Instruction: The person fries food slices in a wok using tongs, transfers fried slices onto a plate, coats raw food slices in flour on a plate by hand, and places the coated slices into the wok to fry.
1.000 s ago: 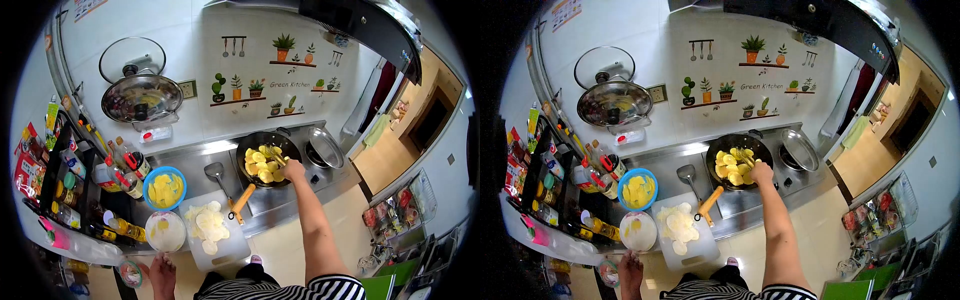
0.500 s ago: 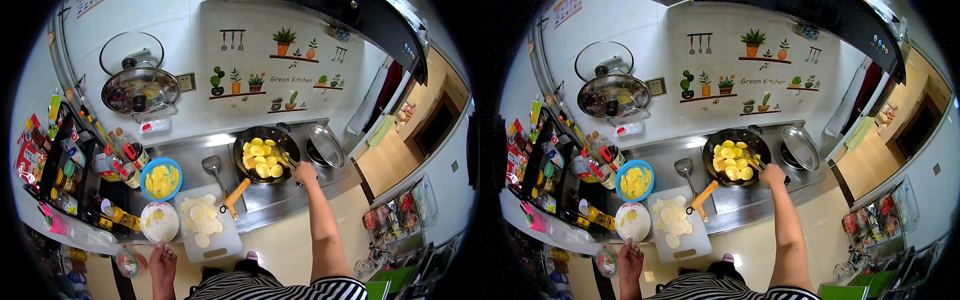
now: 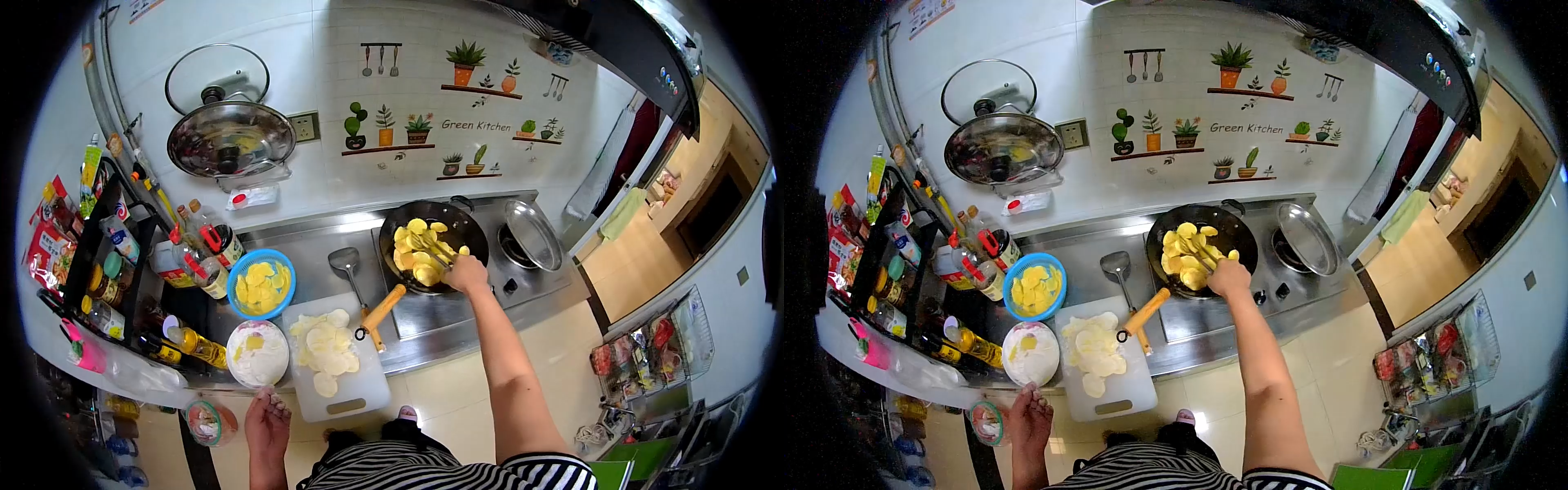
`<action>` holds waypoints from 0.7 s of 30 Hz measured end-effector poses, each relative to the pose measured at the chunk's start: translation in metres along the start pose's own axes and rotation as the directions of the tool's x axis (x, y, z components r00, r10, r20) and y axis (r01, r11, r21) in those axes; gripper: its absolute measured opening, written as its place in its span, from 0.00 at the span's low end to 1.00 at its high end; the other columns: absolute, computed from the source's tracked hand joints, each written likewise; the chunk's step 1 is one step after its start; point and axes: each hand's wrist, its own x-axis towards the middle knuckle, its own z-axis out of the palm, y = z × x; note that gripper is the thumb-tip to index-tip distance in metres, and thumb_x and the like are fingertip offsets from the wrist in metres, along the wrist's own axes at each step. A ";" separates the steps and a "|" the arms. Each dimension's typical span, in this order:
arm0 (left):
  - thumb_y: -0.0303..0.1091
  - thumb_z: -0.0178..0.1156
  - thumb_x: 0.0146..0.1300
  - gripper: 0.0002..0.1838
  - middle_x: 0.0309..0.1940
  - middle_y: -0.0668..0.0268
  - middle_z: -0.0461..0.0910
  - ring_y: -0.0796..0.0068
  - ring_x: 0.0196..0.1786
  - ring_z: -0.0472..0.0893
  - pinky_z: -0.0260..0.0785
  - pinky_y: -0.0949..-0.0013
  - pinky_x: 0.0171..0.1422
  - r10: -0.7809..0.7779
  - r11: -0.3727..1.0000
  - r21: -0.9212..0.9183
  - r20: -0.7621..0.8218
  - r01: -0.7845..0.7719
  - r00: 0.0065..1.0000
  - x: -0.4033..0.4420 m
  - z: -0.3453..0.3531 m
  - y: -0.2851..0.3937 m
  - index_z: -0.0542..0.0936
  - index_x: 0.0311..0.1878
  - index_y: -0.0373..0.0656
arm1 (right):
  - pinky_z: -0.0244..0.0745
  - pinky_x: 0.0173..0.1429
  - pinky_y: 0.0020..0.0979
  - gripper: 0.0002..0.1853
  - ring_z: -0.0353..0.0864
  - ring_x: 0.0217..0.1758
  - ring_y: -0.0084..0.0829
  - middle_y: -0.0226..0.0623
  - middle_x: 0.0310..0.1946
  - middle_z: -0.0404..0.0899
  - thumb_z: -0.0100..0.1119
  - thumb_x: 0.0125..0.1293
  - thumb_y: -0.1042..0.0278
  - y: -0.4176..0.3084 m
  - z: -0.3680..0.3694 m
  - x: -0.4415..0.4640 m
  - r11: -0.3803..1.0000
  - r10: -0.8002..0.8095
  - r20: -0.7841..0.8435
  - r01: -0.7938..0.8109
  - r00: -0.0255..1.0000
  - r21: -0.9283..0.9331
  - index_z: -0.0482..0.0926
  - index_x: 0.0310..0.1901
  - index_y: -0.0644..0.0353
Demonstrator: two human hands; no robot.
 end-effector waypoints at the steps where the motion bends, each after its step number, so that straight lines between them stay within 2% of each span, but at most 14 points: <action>1: 0.32 0.53 0.63 0.09 0.26 0.73 0.73 0.80 0.29 0.72 0.65 0.76 0.33 -0.001 1.000 0.002 -0.002 0.001 1.000 0.000 -0.002 0.000 0.74 0.44 0.41 | 0.75 0.49 0.42 0.19 0.80 0.45 0.46 0.48 0.39 0.80 0.58 0.51 0.54 0.008 0.002 0.005 0.999 0.013 0.030 -0.012 0.999 -0.034 0.80 0.42 0.55; 5: 0.33 0.54 0.63 0.09 0.26 0.73 0.73 0.80 0.29 0.72 0.65 0.76 0.32 -0.009 0.999 -0.040 -0.032 0.007 0.999 -0.001 -0.010 -0.003 0.75 0.44 0.41 | 0.73 0.50 0.43 0.20 0.79 0.45 0.46 0.46 0.39 0.80 0.58 0.53 0.56 0.031 -0.008 -0.005 0.997 0.033 -0.047 -0.030 0.998 0.064 0.78 0.47 0.51; 6: 0.33 0.54 0.63 0.09 0.26 0.73 0.73 0.80 0.29 0.72 0.65 0.76 0.32 -0.015 0.999 -0.047 -0.053 0.012 0.998 -0.002 -0.011 -0.004 0.75 0.44 0.41 | 0.73 0.50 0.43 0.20 0.79 0.45 0.46 0.46 0.39 0.80 0.58 0.53 0.56 0.029 -0.019 -0.016 0.998 0.033 -0.044 -0.031 0.998 0.060 0.78 0.47 0.51; 8: 0.33 0.54 0.63 0.09 0.26 0.73 0.73 0.80 0.30 0.73 0.65 0.76 0.33 -0.020 0.999 -0.048 -0.040 0.018 0.999 -0.001 -0.015 -0.004 0.75 0.44 0.42 | 0.74 0.49 0.43 0.20 0.79 0.44 0.48 0.49 0.37 0.80 0.58 0.54 0.57 0.025 -0.039 -0.037 0.994 0.019 -0.146 -0.002 0.989 0.113 0.77 0.48 0.54; 10: 0.33 0.54 0.63 0.09 0.26 0.73 0.73 0.80 0.30 0.73 0.66 0.76 0.34 -0.027 0.998 -0.049 -0.027 0.025 0.999 0.001 -0.016 -0.004 0.75 0.44 0.42 | 0.74 0.49 0.43 0.20 0.79 0.44 0.47 0.49 0.37 0.80 0.59 0.55 0.55 0.028 -0.045 -0.047 0.992 0.037 -0.174 -0.015 0.984 0.126 0.76 0.49 0.54; 12: 0.35 0.53 0.64 0.09 0.27 0.73 0.73 0.80 0.31 0.73 0.67 0.77 0.35 -0.043 0.999 -0.017 0.009 0.043 0.999 0.003 -0.015 -0.002 0.75 0.44 0.43 | 0.73 0.49 0.44 0.21 0.79 0.43 0.48 0.49 0.37 0.80 0.59 0.54 0.55 0.030 -0.046 -0.056 0.966 0.122 -0.262 -0.054 0.957 0.253 0.76 0.49 0.53; 13: 0.35 0.53 0.64 0.09 0.27 0.73 0.73 0.80 0.31 0.73 0.67 0.77 0.35 -0.045 0.999 -0.019 0.010 0.045 0.999 0.006 -0.013 -0.002 0.75 0.44 0.43 | 0.73 0.49 0.43 0.24 0.79 0.43 0.48 0.50 0.38 0.80 0.59 0.54 0.55 0.028 -0.047 -0.060 0.942 0.130 -0.248 -0.042 0.960 0.332 0.75 0.52 0.54; 14: 0.35 0.53 0.64 0.09 0.28 0.74 0.74 0.80 0.31 0.73 0.67 0.77 0.36 -0.042 0.999 -0.013 0.035 0.042 0.999 0.008 -0.012 -0.002 0.75 0.44 0.44 | 0.73 0.49 0.43 0.24 0.79 0.43 0.48 0.50 0.38 0.80 0.59 0.54 0.55 0.029 -0.045 -0.064 0.944 0.130 -0.246 -0.043 0.961 0.327 0.75 0.52 0.54; 16: 0.36 0.53 0.64 0.09 0.28 0.74 0.74 0.81 0.31 0.73 0.67 0.77 0.36 -0.037 0.999 -0.008 0.058 0.038 0.998 0.009 -0.013 -0.001 0.75 0.44 0.44 | 0.72 0.50 0.40 0.27 0.80 0.43 0.47 0.50 0.35 0.81 0.60 0.54 0.53 0.030 -0.034 -0.066 0.982 0.107 -0.107 -0.088 0.989 0.167 0.74 0.54 0.57; 18: 0.36 0.53 0.64 0.09 0.28 0.73 0.74 0.81 0.31 0.73 0.67 0.76 0.36 -0.069 0.997 -0.029 0.086 0.071 0.994 0.013 -0.012 0.001 0.75 0.43 0.43 | 0.72 0.50 0.40 0.27 0.80 0.42 0.47 0.51 0.35 0.80 0.60 0.54 0.54 0.033 -0.024 -0.069 0.978 0.103 -0.178 -0.066 0.979 0.198 0.74 0.54 0.58; 21: 0.36 0.52 0.64 0.09 0.28 0.73 0.74 0.81 0.32 0.73 0.67 0.76 0.36 -0.069 0.997 -0.018 0.082 0.071 0.994 0.015 -0.016 0.001 0.75 0.43 0.43 | 0.72 0.49 0.42 0.25 0.79 0.43 0.49 0.52 0.34 0.80 0.60 0.54 0.56 0.015 -0.038 -0.094 0.908 0.206 -0.231 -0.098 0.951 0.407 0.75 0.53 0.58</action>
